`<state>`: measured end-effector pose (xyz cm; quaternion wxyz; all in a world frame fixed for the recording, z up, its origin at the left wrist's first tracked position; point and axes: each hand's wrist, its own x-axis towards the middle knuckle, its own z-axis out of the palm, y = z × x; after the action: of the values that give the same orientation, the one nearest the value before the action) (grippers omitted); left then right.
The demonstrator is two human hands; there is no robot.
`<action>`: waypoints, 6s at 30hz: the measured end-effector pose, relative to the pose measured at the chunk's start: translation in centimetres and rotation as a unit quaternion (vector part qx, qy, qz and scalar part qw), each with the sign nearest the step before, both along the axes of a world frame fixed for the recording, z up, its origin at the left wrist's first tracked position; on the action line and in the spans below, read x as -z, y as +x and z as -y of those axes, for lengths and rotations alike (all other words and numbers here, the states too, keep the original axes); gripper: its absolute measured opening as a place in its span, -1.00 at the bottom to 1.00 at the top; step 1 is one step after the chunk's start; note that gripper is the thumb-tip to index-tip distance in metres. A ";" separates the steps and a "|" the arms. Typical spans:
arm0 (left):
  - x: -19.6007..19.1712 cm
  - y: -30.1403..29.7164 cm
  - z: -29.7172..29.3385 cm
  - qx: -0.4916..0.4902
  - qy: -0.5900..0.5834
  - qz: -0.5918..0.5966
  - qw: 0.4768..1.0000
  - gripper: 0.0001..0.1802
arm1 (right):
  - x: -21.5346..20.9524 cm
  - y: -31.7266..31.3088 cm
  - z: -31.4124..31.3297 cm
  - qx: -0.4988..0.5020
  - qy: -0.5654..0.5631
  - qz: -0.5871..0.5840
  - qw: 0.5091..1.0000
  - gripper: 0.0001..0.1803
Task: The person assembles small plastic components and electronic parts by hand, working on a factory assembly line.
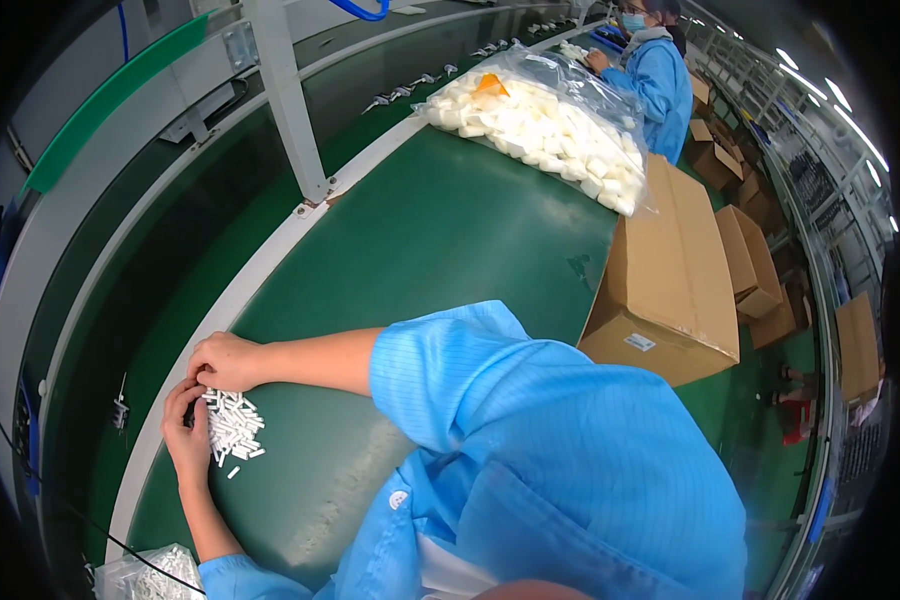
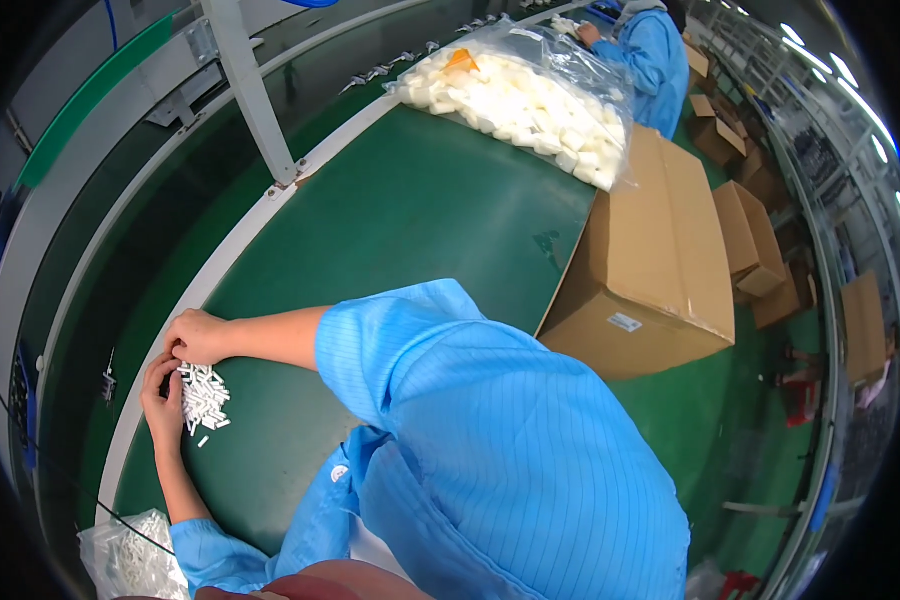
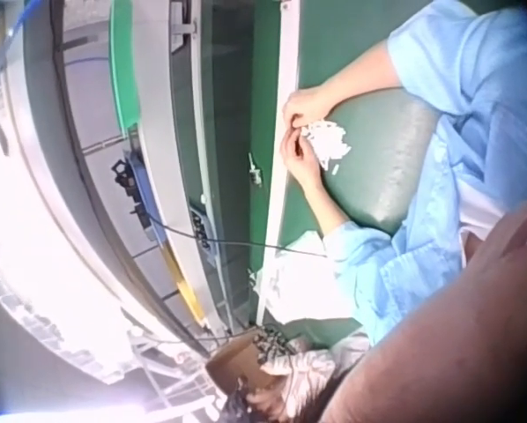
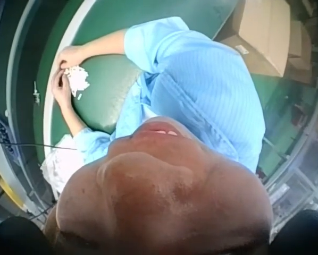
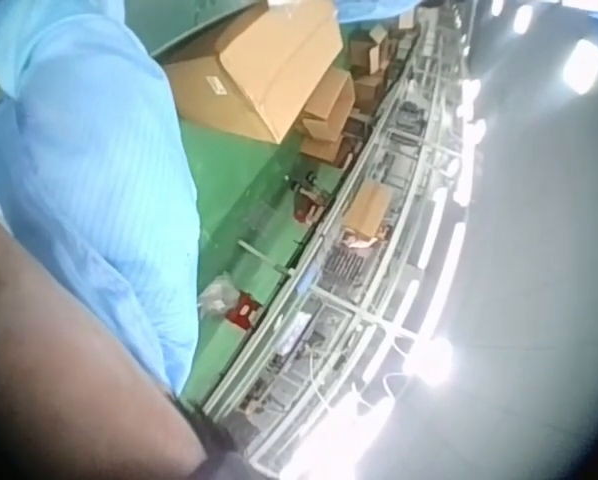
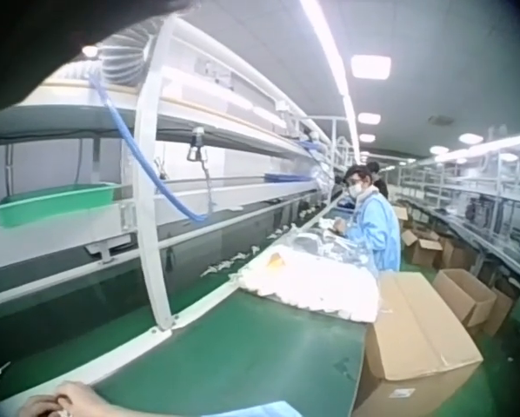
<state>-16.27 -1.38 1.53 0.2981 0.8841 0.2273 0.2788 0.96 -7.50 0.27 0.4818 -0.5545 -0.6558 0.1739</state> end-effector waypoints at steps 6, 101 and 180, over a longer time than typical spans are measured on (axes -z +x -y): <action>-0.3 0.3 0.5 -0.005 0.015 0.006 1.000 -0.88 | 0.0 0.1 0.2 -0.005 -0.007 -0.017 1.000 -0.84; -2.0 3.4 -6.4 0.094 -0.571 0.496 0.647 -0.83 | -2.6 -1.0 -2.8 -0.063 -0.170 -0.174 0.968 -0.81; 0.8 -1.2 2.3 -0.020 0.159 -0.153 0.975 -0.26 | 1.1 -2.1 0.2 0.047 0.064 0.163 0.983 -0.86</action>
<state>-17.51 -3.67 0.73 0.1094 0.9478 0.2406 0.1786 -1.09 -7.66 -0.79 0.4108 -0.5736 -0.7085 0.0158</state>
